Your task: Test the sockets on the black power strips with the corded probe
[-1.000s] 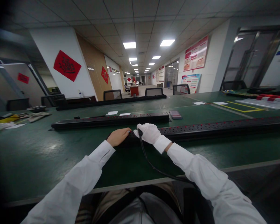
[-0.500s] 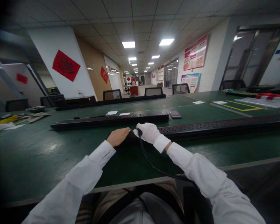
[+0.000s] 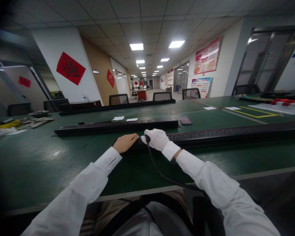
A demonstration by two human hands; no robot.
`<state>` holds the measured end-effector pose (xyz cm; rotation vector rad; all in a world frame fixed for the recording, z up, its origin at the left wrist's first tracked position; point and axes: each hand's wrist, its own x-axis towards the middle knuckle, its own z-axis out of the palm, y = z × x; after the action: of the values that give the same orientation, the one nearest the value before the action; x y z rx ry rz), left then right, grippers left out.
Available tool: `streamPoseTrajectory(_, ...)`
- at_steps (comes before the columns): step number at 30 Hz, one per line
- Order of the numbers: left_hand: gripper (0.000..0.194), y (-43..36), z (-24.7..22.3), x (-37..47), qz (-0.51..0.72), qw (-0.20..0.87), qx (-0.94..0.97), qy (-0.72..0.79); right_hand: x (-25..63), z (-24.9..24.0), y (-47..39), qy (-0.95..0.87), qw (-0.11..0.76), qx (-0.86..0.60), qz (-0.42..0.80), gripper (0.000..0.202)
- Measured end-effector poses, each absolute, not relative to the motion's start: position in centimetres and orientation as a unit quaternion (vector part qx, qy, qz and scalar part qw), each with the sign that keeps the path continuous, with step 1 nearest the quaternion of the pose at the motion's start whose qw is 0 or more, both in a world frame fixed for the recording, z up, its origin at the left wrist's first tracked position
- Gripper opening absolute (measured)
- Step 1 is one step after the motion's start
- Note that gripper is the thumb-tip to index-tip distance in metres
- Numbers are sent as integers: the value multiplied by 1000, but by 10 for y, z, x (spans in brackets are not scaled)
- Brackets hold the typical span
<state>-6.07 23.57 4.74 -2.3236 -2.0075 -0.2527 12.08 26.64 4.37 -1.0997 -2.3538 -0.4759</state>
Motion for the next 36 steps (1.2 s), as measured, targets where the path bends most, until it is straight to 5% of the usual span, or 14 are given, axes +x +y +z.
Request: streamPoseTrajectory(36,34,234,46,-61,-77,48,-768,-635,121,47,263,-864,234,-411,-169,44)
